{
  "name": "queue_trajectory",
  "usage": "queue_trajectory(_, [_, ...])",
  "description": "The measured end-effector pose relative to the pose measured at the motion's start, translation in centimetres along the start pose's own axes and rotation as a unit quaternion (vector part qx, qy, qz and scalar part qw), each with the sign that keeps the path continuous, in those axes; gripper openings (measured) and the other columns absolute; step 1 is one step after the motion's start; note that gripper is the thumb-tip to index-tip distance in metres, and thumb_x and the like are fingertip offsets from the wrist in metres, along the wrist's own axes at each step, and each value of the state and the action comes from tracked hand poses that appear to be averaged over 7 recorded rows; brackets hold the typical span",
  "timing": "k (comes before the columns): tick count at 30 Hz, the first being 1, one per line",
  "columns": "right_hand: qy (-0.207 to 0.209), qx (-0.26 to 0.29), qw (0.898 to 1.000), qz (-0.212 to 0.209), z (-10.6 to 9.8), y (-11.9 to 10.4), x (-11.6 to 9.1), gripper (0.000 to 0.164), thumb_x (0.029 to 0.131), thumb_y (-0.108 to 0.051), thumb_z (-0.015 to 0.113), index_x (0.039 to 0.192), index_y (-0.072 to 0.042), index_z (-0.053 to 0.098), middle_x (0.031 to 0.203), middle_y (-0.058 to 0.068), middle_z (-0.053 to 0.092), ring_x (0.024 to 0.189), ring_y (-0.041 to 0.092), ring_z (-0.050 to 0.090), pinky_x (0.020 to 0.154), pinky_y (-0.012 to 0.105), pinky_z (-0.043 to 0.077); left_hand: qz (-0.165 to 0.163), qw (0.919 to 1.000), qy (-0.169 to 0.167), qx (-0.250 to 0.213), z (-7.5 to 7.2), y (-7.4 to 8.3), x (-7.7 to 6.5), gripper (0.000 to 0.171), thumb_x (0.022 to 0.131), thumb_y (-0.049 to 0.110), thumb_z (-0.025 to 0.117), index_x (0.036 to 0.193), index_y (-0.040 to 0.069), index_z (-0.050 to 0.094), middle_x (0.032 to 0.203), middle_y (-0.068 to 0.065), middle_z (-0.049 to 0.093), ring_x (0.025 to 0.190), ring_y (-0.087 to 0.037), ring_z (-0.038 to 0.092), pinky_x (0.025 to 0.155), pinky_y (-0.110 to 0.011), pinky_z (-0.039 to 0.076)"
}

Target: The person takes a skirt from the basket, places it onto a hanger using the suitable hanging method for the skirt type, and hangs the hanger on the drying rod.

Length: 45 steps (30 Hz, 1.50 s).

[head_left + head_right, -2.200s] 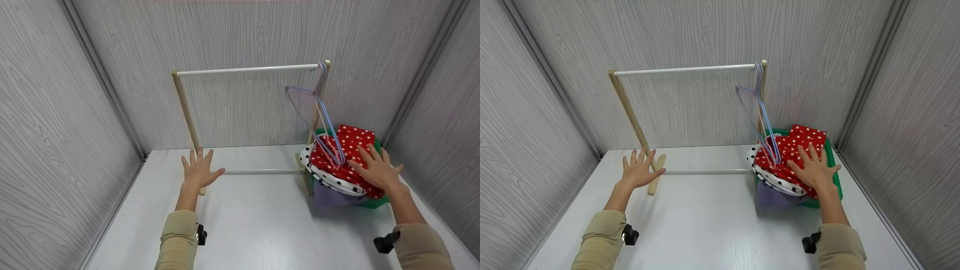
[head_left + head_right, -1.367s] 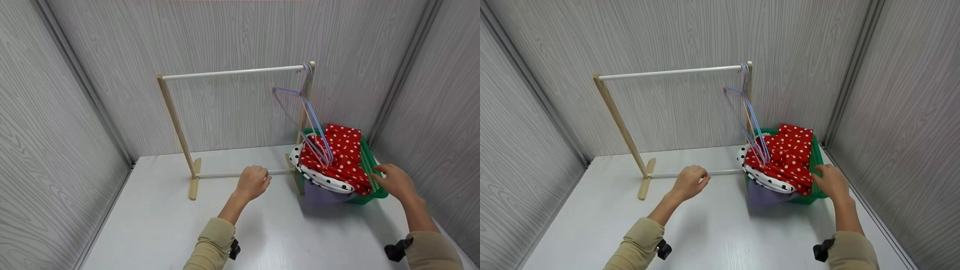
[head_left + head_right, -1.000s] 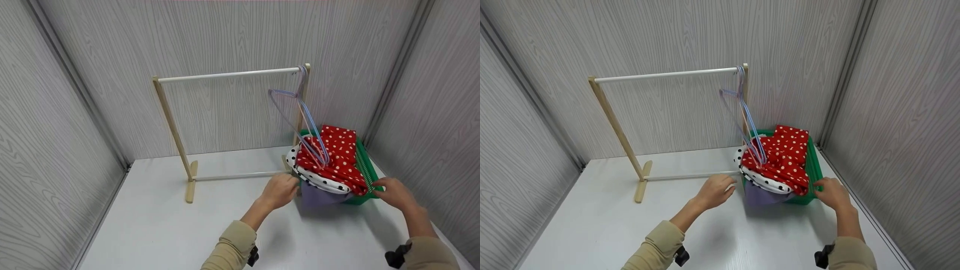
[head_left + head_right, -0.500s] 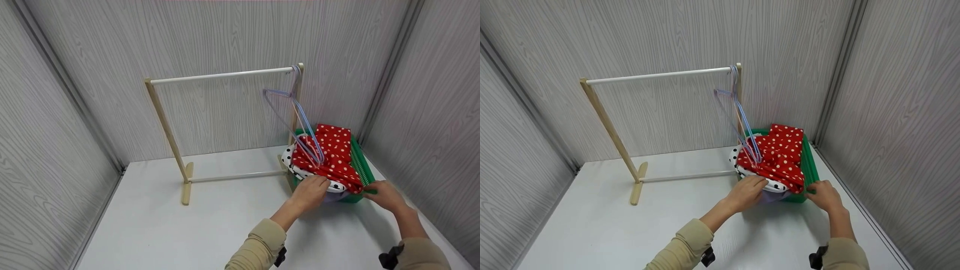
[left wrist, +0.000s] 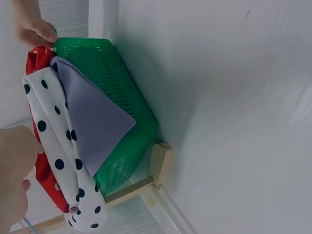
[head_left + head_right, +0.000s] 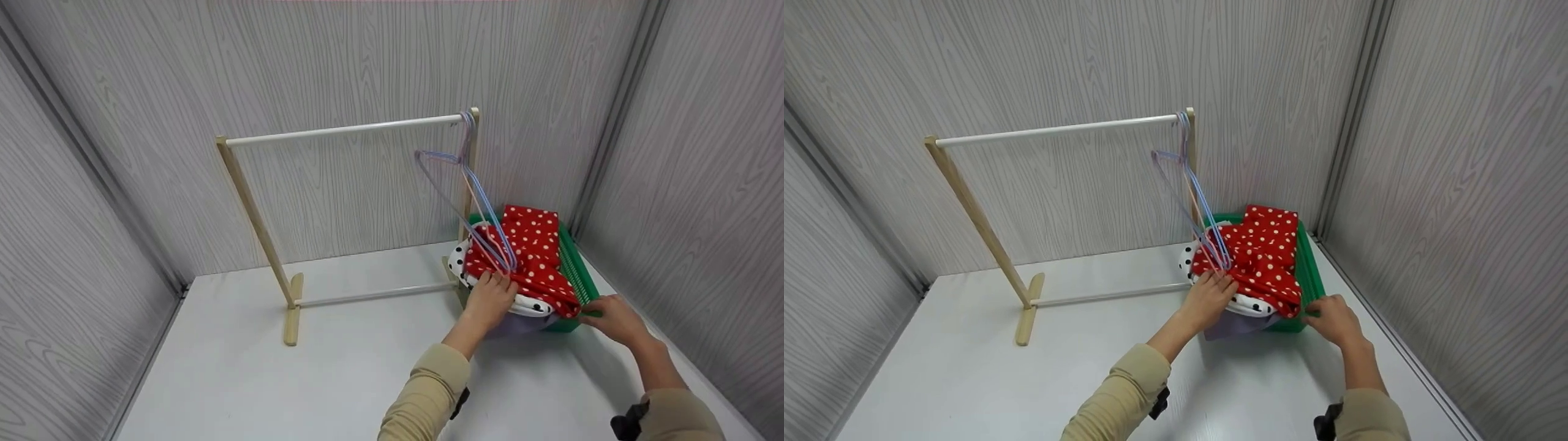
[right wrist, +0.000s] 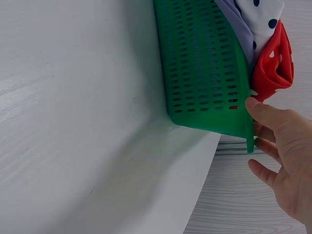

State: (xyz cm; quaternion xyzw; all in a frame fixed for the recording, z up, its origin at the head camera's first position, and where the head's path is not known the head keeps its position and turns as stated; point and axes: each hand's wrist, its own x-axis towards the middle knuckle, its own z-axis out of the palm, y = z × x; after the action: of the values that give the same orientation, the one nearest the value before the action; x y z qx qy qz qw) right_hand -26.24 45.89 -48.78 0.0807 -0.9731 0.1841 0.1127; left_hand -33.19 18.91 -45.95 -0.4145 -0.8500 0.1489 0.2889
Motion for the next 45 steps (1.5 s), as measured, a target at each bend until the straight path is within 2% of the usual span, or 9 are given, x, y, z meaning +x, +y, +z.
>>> queue_trajectory(4, [-0.005, 0.005, 1.000, 0.008, 0.0, -0.1, 0.1, 0.015, 0.080, -0.013, 0.070, 0.090, -0.002, 0.072, 0.082, 0.005, 0.067, 0.080, 0.027, 0.055, 0.074, 0.049, 0.042, 0.003, 0.9997, -0.024, 0.009, -0.2, 0.0, 0.4, 0.026, 0.096, 0.017, 0.045, 0.111, 0.023, 0.065, 0.107, 0.007, 0.064, 0.103, -0.012, 0.054, 0.093, -0.030, 0.037])
queue_trajectory(8, [-0.004, 0.007, 1.000, 0.012, 0.1, -0.4, 0.2, 0.016, 0.080, -0.013, 0.070, 0.091, -0.001, 0.072, 0.082, 0.006, 0.067, 0.081, 0.028, 0.055, 0.075, 0.050, 0.041, 0.008, 0.9997, 0.007, 0.024, 0.1, 0.1, 0.4, 0.025, 0.094, 0.015, 0.047, 0.093, 0.023, 0.071, 0.086, 0.008, 0.066, 0.084, -0.010, 0.057, 0.078, -0.026, 0.040])
queue_trajectory(11, [0.002, 0.007, 1.000, 0.011, 0.2, -0.5, 0.3, 0.015, 0.079, -0.012, 0.070, 0.089, -0.002, 0.072, 0.082, 0.006, 0.067, 0.081, 0.029, 0.056, 0.077, 0.051, 0.040, 0.010, 0.9991, 0.017, 0.037, 0.4, 0.1, 0.3, 0.024, 0.093, 0.015, 0.048, 0.088, 0.022, 0.071, 0.081, 0.007, 0.065, 0.079, -0.010, 0.057, 0.073, -0.026, 0.040])
queue_trajectory(19, [-0.011, 0.020, 0.999, 0.026, 0.7, -0.9, 0.7, 0.016, 0.082, -0.013, 0.068, 0.093, -0.002, 0.072, 0.087, 0.009, 0.066, 0.090, 0.033, 0.052, 0.076, 0.053, 0.041, 0.007, 0.9983, 0.005, 0.058, 0.7, -0.2, 0.1, 0.026, 0.094, 0.014, 0.046, 0.092, 0.020, 0.071, 0.088, 0.004, 0.065, 0.083, -0.013, 0.057, 0.076, -0.028, 0.042])
queue_trajectory(22, [-0.004, 0.012, 1.000, 0.026, 0.6, -0.8, 0.6, 0.016, 0.081, -0.013, 0.068, 0.092, -0.002, 0.072, 0.086, 0.008, 0.066, 0.089, 0.033, 0.052, 0.076, 0.052, 0.040, 0.012, 0.9972, 0.025, 0.069, 0.6, -0.3, 0.1, 0.026, 0.093, 0.014, 0.045, 0.090, 0.019, 0.071, 0.087, 0.003, 0.065, 0.081, -0.013, 0.057, 0.073, -0.028, 0.043])
queue_trajectory(27, [0.006, -0.020, 1.000, 0.007, 0.2, -0.9, 0.4, 0.015, 0.079, -0.014, 0.070, 0.088, -0.002, 0.072, 0.080, 0.004, 0.066, 0.080, 0.028, 0.055, 0.072, 0.046, 0.042, 0.048, 0.9925, 0.071, 0.087, 0.3, -0.1, -0.2, 0.026, 0.093, 0.014, 0.044, 0.085, 0.020, 0.069, 0.084, 0.003, 0.062, 0.078, -0.012, 0.056, 0.067, -0.026, 0.043])
queue_trajectory(35, [0.001, -0.085, 0.996, 0.013, 0.1, -1.1, 0.1, 0.015, 0.081, -0.011, 0.066, 0.092, -0.001, 0.068, 0.084, 0.011, 0.062, 0.084, 0.034, 0.053, 0.066, 0.050, 0.045, 0.104, 0.9856, 0.096, 0.093, -0.1, 0.3, -0.6, 0.024, 0.095, 0.018, 0.043, 0.092, 0.019, 0.068, 0.087, 0.003, 0.062, 0.078, -0.012, 0.057, 0.072, -0.026, 0.045])
queue_trajectory(42, [0.004, -0.042, 0.999, 0.033, 0.1, -0.4, -0.2, 0.014, 0.081, -0.011, 0.067, 0.090, -0.001, 0.069, 0.083, 0.010, 0.063, 0.085, 0.033, 0.053, 0.072, 0.051, 0.044, 0.132, 0.9863, 0.052, 0.085, -1.0, -0.2, -1.5, 0.023, 0.097, 0.022, 0.045, 0.103, 0.017, 0.067, 0.093, 0.002, 0.063, 0.082, -0.012, 0.058, 0.079, -0.026, 0.047])
queue_trajectory(45, [0.003, -0.029, 0.999, 0.041, 0.0, -0.3, -0.3, 0.016, 0.080, -0.013, 0.069, 0.090, -0.001, 0.071, 0.082, 0.008, 0.065, 0.084, 0.031, 0.053, 0.073, 0.050, 0.043, 0.132, 0.9868, 0.057, 0.074, -1.1, -0.8, -2.0, 0.022, 0.096, 0.022, 0.047, 0.102, 0.017, 0.067, 0.093, 0.002, 0.063, 0.083, -0.012, 0.059, 0.080, -0.026, 0.047])
